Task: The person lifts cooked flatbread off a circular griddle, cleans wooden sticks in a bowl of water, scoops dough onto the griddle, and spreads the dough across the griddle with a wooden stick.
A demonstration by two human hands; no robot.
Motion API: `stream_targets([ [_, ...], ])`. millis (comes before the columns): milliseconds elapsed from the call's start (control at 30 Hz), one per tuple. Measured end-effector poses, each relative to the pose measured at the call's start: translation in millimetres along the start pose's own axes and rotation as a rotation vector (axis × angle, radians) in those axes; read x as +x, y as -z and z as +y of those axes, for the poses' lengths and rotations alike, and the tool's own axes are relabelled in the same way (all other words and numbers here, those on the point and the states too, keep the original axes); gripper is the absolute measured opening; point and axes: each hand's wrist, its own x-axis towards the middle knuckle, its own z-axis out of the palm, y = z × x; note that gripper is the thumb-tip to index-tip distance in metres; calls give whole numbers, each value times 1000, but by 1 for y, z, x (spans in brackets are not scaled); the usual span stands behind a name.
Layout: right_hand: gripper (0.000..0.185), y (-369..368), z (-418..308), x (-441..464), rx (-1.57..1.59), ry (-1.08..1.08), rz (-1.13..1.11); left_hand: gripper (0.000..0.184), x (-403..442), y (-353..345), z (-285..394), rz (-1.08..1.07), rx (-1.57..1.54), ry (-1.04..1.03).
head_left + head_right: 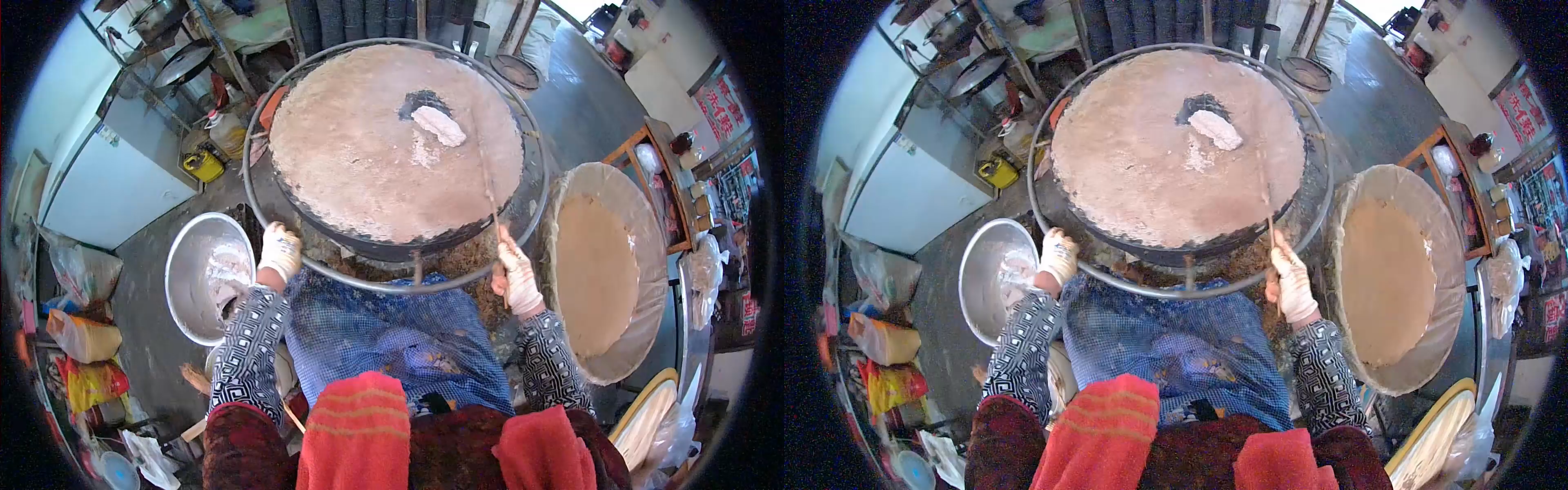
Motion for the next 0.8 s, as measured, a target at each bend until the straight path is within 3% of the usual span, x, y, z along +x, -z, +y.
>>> stream_targets([
  [33, 47, 0, 7, 4, -12, -19, -54, 13, -7, 21, 16, -58, -27, 13],
  [100, 47, -9, -1, 8, 31, -88, -152, 14, -25, 52, 56, 32, -165, 55],
  [233, 46, -25, -10, 25, -35, -138, -129, 9, -30, 99, 157, -33, -477, 179],
  [300, 44, -29, -12, 36, -84, -139, -165, 23, -25, 135, 194, -169, -727, 92],
  [367, 42, -34, -16, 42, -91, -141, -186, 46, -32, 151, 232, 120, -901, -87],
  [433, 45, -40, -19, 45, -106, -152, -220, 63, -54, 157, 269, 469, -826, -212],
  [467, 44, -45, -21, 44, -113, -167, -191, 63, -63, 161, 274, 397, -940, -294],
  [500, 44, -47, -20, 45, -115, -170, -194, 62, -73, 166, 276, 319, -1051, -377],
  [567, 46, -52, -15, 47, -136, -167, -184, 58, -85, 167, 264, 421, -1055, -356],
  [700, 37, -69, -8, 47, -99, -192, -181, 48, -99, 181, 176, 555, -1074, -159],
  [733, 34, -70, -3, 48, -101, -171, -203, 43, -100, 174, 156, 685, -1086, -112],
  [767, 34, -74, 0, 46, -99, -175, -201, 38, -101, 177, 131, 545, -1076, -61],
  [800, 35, -79, 2, 44, -104, -168, -202, 33, -99, 161, 115, 723, -1030, 10],
])
